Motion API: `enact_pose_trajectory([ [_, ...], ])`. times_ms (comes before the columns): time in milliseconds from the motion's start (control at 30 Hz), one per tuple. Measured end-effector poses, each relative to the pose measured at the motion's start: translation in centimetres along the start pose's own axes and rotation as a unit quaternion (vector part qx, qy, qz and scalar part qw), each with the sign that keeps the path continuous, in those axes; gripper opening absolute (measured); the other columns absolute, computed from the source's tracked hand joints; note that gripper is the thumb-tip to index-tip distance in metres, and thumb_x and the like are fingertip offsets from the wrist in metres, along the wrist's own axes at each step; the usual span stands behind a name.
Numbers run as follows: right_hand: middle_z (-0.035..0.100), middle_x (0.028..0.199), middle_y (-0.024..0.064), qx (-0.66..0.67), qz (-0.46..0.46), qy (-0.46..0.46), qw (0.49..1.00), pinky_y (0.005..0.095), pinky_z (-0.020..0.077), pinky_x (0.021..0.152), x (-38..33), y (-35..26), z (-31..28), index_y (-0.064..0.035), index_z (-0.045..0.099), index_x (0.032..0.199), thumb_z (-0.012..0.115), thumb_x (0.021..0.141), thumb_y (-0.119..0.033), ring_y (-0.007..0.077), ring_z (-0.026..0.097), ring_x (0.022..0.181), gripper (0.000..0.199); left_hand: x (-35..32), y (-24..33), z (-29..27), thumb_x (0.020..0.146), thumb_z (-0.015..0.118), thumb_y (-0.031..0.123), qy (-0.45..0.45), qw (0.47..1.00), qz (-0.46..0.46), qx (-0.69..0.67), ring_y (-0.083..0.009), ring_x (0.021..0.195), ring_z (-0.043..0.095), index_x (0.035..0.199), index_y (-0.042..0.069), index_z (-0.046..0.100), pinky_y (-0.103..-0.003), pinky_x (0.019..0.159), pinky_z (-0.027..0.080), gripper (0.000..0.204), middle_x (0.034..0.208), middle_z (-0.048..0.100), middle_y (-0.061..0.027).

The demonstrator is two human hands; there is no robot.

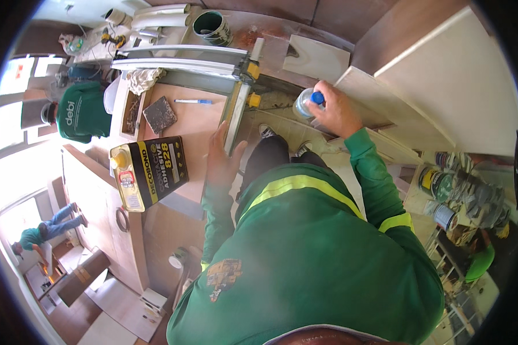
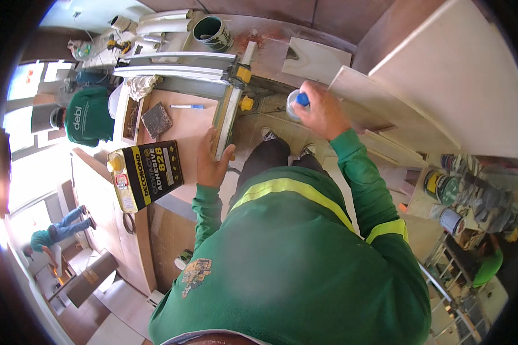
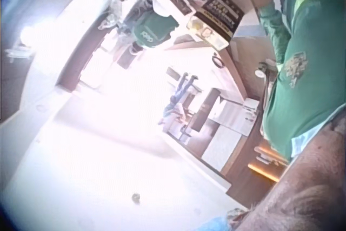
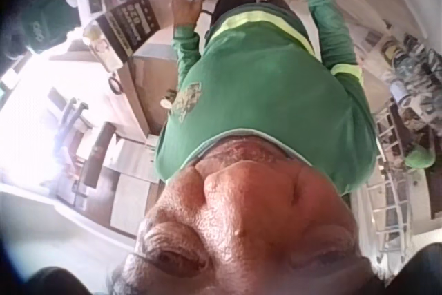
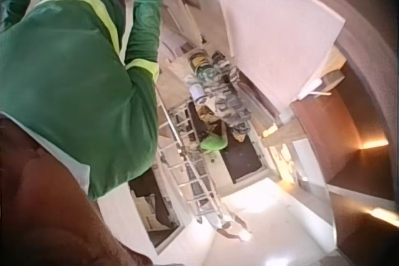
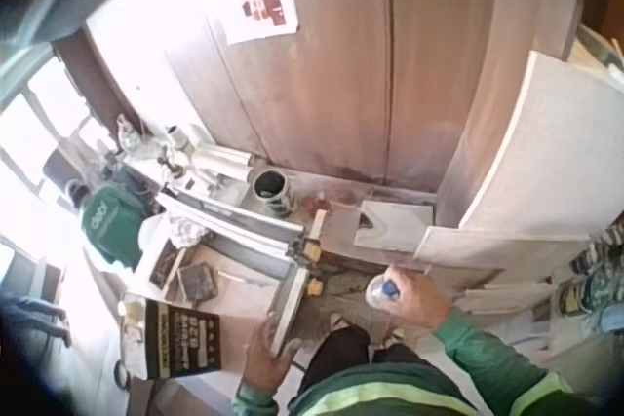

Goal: The person moves a metal ladder and walks through a room under construction. They pick up a piece of dried adhesive from a table and place it in a bucket. The person then sits on the floor and uses a utility knife to scrape a substance off a piece of material.

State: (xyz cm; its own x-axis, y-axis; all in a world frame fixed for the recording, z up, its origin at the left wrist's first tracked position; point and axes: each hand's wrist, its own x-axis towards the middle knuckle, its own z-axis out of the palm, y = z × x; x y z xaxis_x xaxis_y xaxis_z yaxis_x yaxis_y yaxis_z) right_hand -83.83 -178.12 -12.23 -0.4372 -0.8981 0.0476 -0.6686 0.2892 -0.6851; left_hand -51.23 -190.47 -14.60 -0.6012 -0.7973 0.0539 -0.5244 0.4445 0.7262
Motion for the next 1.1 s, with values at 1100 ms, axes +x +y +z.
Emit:
enact_pose_trajectory([
  [1100, 0.070, 0.104, 0.0284, -0.119, -0.059, -0.070, 0.989, 0.0559, 0.0538, 0.089, 51.0, 20.7, 24.9, -0.0018, 0.058, 0.116, 0.073, 0.087, -0.043, 0.0514, 0.067, 0.100, 0.052, 8.6, -9.5, 5.4, 0.096, 0.076, 0.025, 0.215, 0.951, -0.133, 0.176, -0.0218, 0.064, 0.054, 0.120, 0.007, 0.072, -0.039, 0.061, 0.045, 0.030, 0.070, 0.056, -0.0038],
])
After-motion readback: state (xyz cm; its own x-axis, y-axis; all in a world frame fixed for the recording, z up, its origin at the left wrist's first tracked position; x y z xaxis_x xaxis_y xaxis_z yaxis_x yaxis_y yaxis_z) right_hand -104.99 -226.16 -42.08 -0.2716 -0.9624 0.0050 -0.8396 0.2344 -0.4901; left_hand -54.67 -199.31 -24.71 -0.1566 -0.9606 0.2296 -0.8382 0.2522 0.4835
